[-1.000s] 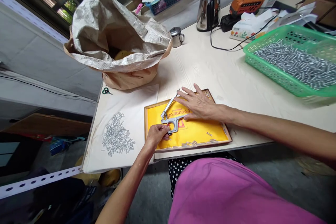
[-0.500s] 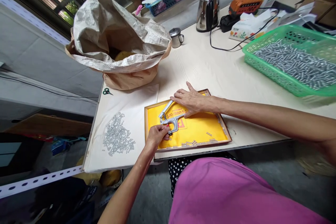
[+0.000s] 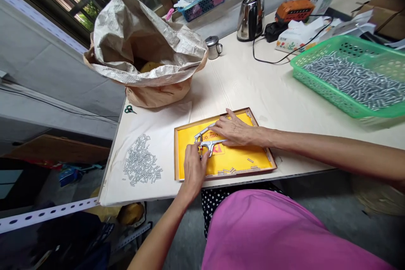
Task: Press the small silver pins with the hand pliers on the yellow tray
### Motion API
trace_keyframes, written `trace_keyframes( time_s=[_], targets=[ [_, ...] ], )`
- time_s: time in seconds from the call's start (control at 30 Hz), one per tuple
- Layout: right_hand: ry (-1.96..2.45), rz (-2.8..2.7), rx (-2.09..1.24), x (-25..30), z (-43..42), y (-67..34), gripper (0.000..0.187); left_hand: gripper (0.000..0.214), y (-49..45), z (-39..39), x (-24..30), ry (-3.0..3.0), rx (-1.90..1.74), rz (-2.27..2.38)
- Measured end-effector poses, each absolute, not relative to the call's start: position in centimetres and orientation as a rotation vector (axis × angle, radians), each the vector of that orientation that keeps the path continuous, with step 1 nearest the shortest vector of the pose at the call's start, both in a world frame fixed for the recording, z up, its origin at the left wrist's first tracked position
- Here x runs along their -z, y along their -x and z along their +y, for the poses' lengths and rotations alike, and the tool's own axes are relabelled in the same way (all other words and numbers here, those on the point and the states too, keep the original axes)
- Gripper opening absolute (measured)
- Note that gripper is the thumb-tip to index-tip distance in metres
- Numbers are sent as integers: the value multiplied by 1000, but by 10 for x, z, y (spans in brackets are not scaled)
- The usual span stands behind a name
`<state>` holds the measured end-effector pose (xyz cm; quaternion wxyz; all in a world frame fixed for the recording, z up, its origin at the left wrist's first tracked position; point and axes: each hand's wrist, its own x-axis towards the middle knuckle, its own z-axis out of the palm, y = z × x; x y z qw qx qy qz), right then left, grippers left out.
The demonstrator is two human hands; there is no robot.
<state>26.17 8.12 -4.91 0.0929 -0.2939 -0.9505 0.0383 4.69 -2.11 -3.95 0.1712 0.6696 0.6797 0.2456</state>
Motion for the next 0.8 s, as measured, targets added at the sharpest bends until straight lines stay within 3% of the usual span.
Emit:
trace_keyframes(
  time_s=[0.23, 0.57, 0.8],
  targets=[
    [994, -2829, -35, 50, 89, -264, 80, 30, -53, -6, 43, -2111, -632, 1822],
    [1004, -2912, -162, 45, 90, -266, 76, 25, -13, -3, 26, -1607, -748, 1984],
    [1043, -2890, -181, 42, 89, -263, 73, 25, -22, -1, 27, -1792, -733, 1944]
  ],
)
